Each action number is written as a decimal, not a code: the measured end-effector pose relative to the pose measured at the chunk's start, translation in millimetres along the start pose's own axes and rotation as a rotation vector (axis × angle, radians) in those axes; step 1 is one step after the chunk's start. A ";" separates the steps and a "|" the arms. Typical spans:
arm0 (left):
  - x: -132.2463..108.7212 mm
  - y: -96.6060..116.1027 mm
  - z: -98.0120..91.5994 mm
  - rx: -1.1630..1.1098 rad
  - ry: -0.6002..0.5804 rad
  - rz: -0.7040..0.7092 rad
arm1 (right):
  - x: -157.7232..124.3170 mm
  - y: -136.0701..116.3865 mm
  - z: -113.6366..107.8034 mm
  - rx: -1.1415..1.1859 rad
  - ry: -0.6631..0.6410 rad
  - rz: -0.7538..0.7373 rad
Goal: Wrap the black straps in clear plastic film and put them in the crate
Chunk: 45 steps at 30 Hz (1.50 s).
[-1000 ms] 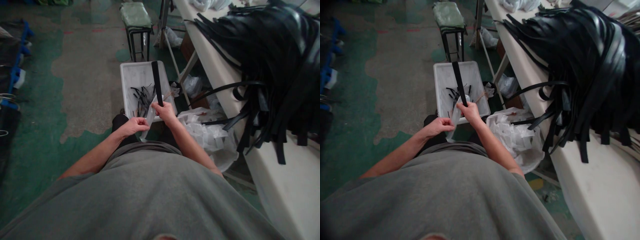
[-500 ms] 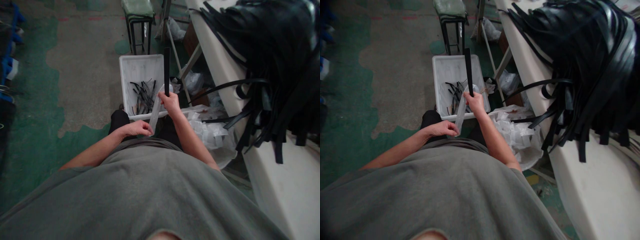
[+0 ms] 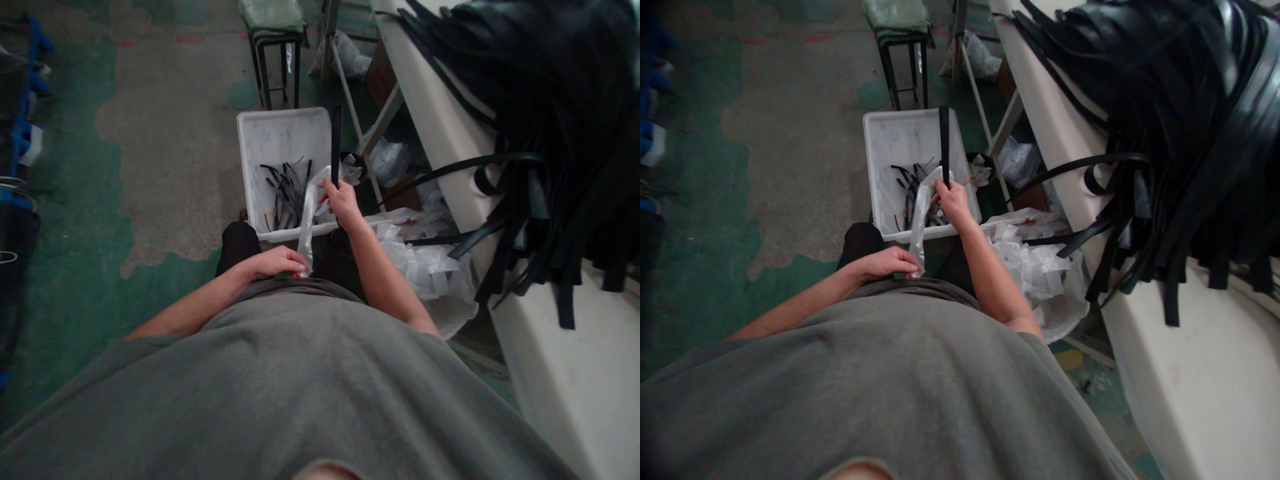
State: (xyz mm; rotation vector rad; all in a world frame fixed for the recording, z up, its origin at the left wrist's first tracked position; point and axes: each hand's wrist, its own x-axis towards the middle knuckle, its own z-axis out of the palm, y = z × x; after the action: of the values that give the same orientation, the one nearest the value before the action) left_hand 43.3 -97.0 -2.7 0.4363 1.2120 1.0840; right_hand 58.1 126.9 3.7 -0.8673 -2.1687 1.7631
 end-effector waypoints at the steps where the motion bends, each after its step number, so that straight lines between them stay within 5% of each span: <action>1: 2.0 -1.2 -0.8 -0.099 0.043 0.009 | -3.0 0.2 -1.1 0.006 -0.001 0.010; 5: 9.9 0.8 -8.5 -0.527 0.268 0.027 | -31.8 1.0 -14.2 0.009 -0.060 0.065; 10: 16.2 15.0 -13.6 -0.856 0.518 0.043 | -100.2 -5.0 -37.9 -0.147 -0.219 0.071; 16: 24.7 30.6 -7.1 -1.069 0.629 0.078 | -158.3 -14.1 -32.4 -0.462 -0.385 0.080; 28: 25.9 40.2 -1.9 -1.176 0.679 0.133 | -166.4 1.2 -14.4 -0.694 -0.208 -0.192; 45: 25.8 31.4 -4.7 -1.154 0.638 0.178 | -164.0 7.0 -9.2 -0.775 -0.303 -0.117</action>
State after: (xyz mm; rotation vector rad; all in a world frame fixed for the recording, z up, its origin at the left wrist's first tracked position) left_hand 24.4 -61.8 6.3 -0.7546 0.8654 1.9410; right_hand 196.6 42.9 31.3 -0.5977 -3.0984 1.0215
